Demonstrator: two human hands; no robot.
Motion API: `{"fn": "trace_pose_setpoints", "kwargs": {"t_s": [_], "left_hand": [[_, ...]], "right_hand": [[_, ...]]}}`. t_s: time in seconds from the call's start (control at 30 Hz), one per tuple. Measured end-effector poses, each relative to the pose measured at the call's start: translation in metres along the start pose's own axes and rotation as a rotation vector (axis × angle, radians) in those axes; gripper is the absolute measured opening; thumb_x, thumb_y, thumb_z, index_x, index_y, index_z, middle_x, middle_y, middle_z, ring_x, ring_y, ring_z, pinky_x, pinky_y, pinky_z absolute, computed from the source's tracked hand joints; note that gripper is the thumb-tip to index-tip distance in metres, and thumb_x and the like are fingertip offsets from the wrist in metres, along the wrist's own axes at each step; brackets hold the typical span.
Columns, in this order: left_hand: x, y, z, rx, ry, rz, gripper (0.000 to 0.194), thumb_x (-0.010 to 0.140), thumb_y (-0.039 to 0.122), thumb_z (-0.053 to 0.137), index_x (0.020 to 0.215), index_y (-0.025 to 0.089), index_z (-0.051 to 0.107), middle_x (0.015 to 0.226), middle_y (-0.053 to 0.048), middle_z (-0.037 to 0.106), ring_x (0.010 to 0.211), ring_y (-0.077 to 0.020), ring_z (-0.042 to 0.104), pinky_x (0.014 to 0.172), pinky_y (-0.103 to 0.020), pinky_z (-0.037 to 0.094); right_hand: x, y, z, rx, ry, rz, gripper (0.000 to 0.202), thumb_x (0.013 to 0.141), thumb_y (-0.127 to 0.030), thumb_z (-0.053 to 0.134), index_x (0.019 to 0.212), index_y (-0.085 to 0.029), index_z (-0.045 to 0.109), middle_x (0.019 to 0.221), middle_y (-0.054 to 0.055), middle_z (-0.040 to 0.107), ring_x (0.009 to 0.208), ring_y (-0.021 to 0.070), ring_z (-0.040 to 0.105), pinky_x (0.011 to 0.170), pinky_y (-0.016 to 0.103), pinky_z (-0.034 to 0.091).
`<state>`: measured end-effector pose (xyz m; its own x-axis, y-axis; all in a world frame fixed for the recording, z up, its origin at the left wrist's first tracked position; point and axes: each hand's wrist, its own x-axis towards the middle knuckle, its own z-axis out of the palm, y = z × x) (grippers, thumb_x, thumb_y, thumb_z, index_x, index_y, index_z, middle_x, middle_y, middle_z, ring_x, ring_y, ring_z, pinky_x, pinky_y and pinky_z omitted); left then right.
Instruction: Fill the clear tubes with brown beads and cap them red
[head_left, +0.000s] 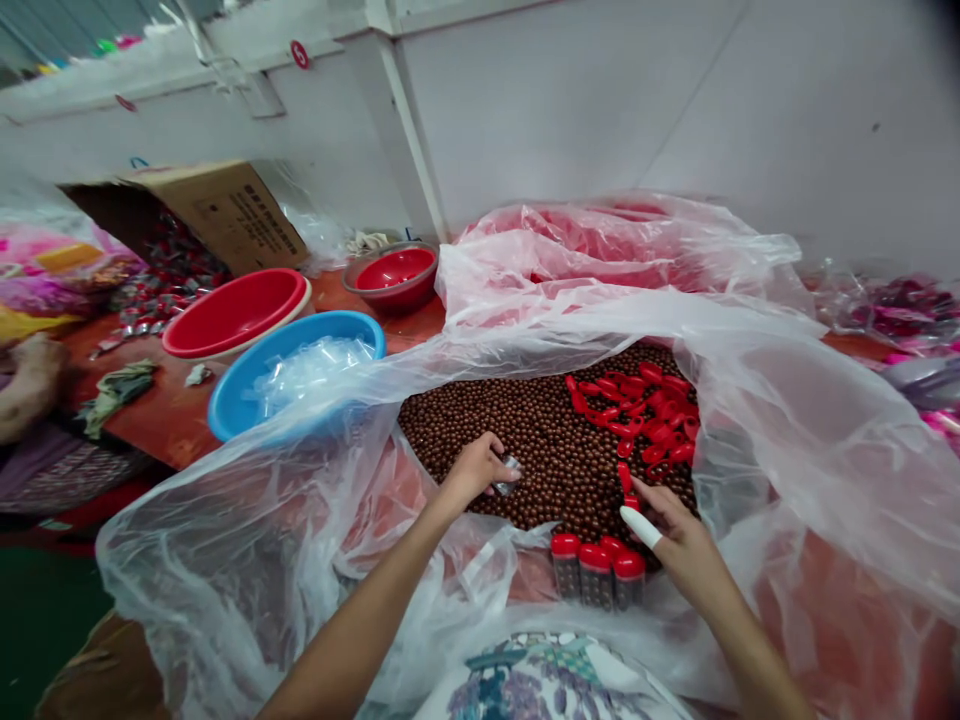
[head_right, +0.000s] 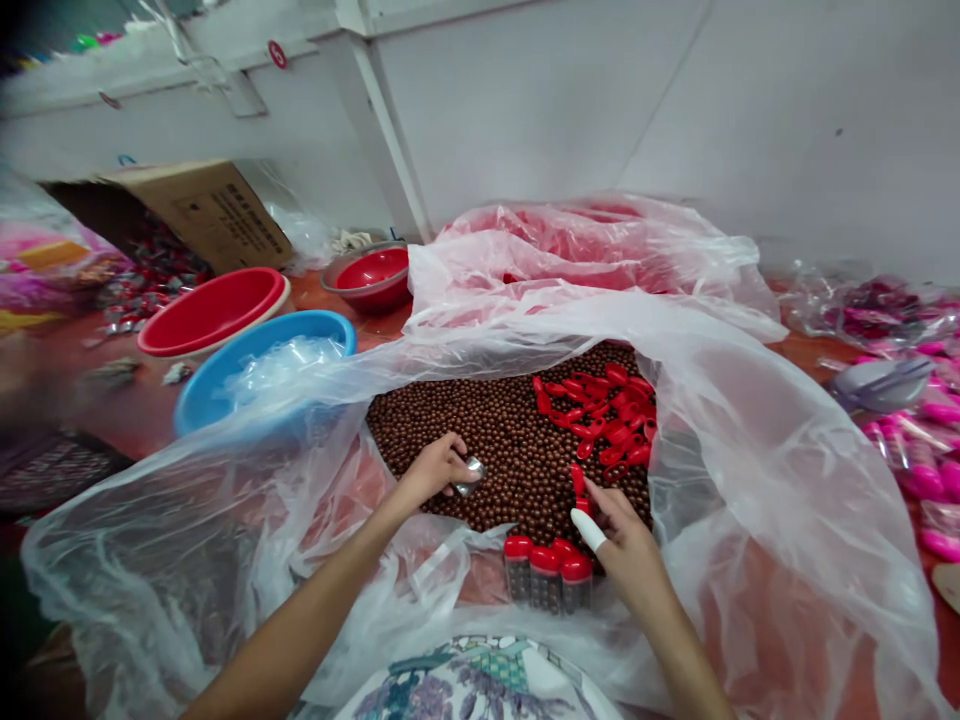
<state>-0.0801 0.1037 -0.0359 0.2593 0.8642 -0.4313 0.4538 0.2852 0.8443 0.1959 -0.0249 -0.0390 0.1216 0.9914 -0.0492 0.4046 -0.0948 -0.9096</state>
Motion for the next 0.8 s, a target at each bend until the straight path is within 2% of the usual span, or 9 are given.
{"fn": "trace_pose_setpoints", "kwargs": {"t_s": [0.13, 0.27, 0.4, 0.57, 0.8], "left_hand": [[0.011, 0.011, 0.024, -0.04, 0.09, 0.072, 0.031, 0.06, 0.025, 0.07, 0.077, 0.019, 0.045, 0.063, 0.006, 0.055, 0.047, -0.0073, 0.051, 0.042, -0.015, 0.036], [0.018, 0.014, 0.037, -0.117, 0.111, 0.108, 0.029, 0.06, 0.028, 0.07, 0.074, 0.019, 0.047, 0.062, 0.007, 0.054, 0.047, -0.0079, 0.05, 0.044, -0.017, 0.035], [0.023, 0.01, 0.04, -0.236, 0.083, 0.166, 0.03, 0.056, 0.024, 0.073, 0.073, 0.018, 0.049, 0.06, 0.005, 0.055, 0.053, -0.0088, 0.051, 0.05, -0.018, 0.037], [0.027, 0.011, 0.042, -0.327, 0.049, 0.151, 0.033, 0.052, 0.018, 0.073, 0.075, 0.017, 0.049, 0.062, 0.004, 0.057, 0.056, -0.0101, 0.054, 0.055, -0.02, 0.039], [0.023, 0.012, 0.041, -0.462, -0.001, 0.117, 0.043, 0.048, 0.014, 0.076, 0.081, 0.016, 0.049, 0.072, 0.0, 0.063, 0.066, -0.0132, 0.06, 0.066, -0.026, 0.044]], "right_hand": [[0.0, -0.005, 0.006, 0.005, 0.001, -0.021, 0.04, 0.08, -0.039, 0.054, 0.116, -0.021, 0.056, 0.092, 0.005, 0.054, 0.083, 0.0169, 0.054, 0.077, 0.029, 0.045], [0.0, -0.007, 0.006, 0.046, 0.021, -0.016, 0.029, 0.077, -0.038, 0.058, 0.1, -0.021, 0.061, 0.093, 0.006, 0.058, 0.084, 0.0184, 0.056, 0.076, 0.029, 0.047], [-0.001, -0.005, 0.008, 0.124, 0.018, 0.03, 0.029, 0.076, -0.038, 0.059, 0.1, -0.022, 0.06, 0.099, 0.007, 0.059, 0.091, 0.0205, 0.057, 0.082, 0.032, 0.046], [-0.001, -0.005, 0.012, 0.169, -0.027, 0.069, 0.031, 0.076, -0.04, 0.059, 0.102, -0.022, 0.059, 0.1, 0.007, 0.061, 0.093, 0.022, 0.057, 0.086, 0.036, 0.045], [-0.002, -0.013, 0.011, 0.155, -0.008, 0.095, 0.034, 0.075, -0.043, 0.06, 0.101, -0.022, 0.06, 0.103, 0.007, 0.062, 0.094, 0.0222, 0.057, 0.087, 0.035, 0.044]]}}
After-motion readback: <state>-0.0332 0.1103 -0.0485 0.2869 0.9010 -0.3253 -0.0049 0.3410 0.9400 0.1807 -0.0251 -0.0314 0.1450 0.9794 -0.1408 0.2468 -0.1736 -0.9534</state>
